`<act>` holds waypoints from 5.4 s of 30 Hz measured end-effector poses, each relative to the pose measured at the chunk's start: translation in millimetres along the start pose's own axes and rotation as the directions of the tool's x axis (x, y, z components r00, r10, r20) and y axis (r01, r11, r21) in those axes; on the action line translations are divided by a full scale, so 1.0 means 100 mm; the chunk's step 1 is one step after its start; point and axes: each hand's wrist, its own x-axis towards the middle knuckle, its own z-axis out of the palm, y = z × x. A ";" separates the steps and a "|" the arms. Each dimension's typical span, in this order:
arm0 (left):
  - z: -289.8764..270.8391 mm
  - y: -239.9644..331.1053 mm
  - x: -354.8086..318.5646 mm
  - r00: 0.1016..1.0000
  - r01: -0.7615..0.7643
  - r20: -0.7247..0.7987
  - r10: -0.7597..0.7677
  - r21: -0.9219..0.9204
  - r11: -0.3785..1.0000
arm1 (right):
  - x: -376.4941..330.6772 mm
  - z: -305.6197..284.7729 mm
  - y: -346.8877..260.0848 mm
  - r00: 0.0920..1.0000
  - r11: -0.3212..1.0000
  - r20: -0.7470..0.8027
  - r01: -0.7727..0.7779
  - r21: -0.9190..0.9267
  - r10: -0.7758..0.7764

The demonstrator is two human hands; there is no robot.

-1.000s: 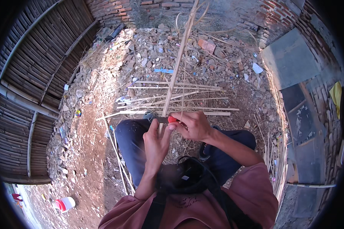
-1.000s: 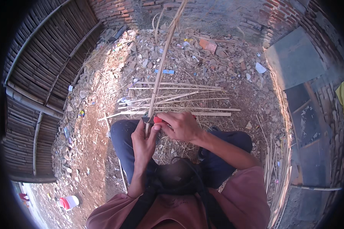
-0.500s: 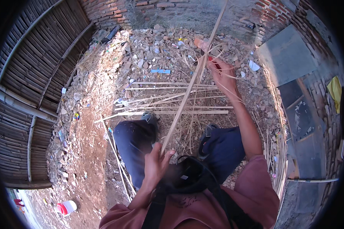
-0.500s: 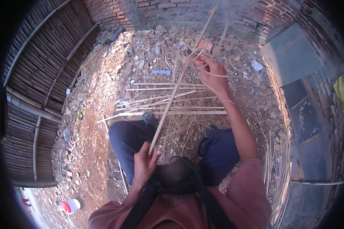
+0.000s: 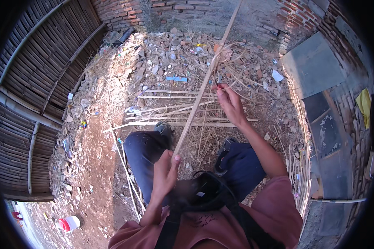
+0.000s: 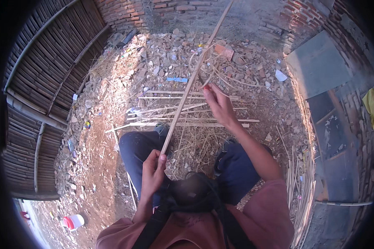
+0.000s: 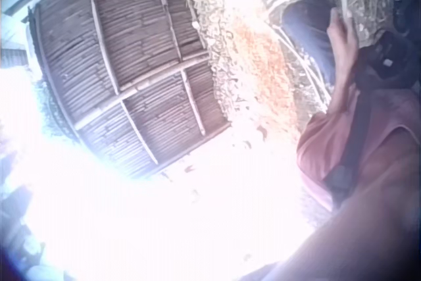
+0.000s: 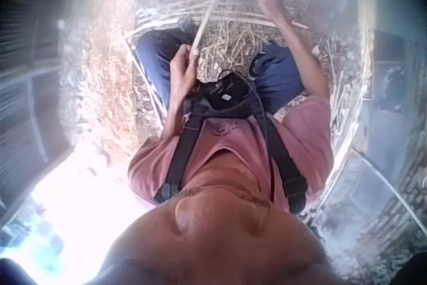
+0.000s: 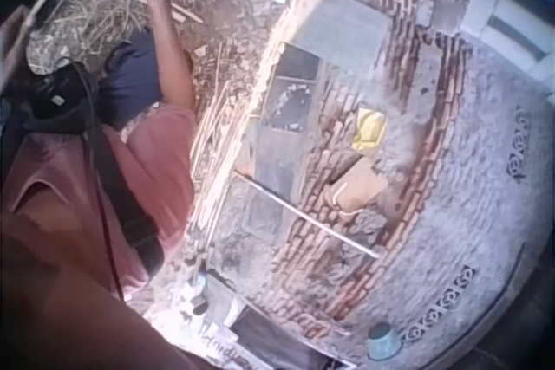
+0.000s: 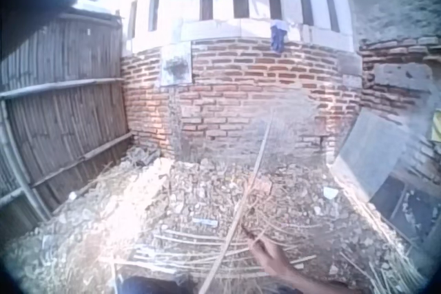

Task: The person uses a small knife to shave and smooth thin strips of bamboo, holding the strips by hand and pulling them across the blade to remove fibers.

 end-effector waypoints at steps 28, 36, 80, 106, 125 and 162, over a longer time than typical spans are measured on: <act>0.14 0.40 0.29 0.994 -0.109 -0.026 0.106 -0.116 0.987 | -0.64 0.70 -0.10 0.728 0.752 0.426 0.642 -0.148 -0.537; 0.13 0.44 0.27 0.971 -0.232 -0.057 0.234 0.046 0.972 | -0.68 0.69 -0.11 0.709 0.697 0.467 0.677 -0.238 -0.529; 0.07 0.25 -0.06 0.999 -0.043 -0.024 0.046 0.105 0.994 | 0.02 -0.03 -0.02 0.969 0.975 -0.103 0.221 -0.038 -0.224; 0.18 0.39 0.30 0.981 -0.116 -0.157 0.114 -0.007 0.993 | -0.71 0.70 -0.15 0.772 0.740 0.397 0.615 -0.272 -0.496; 0.23 0.47 0.35 0.956 -0.123 -0.252 0.153 0.134 0.983 | -0.63 0.73 -0.23 0.772 0.660 0.295 0.635 -0.401 -0.563; -0.34 0.10 0.02 0.983 0.026 0.175 -0.059 0.187 0.982 | 0.28 -0.41 -0.13 0.974 0.734 0.220 -0.105 0.671 -0.061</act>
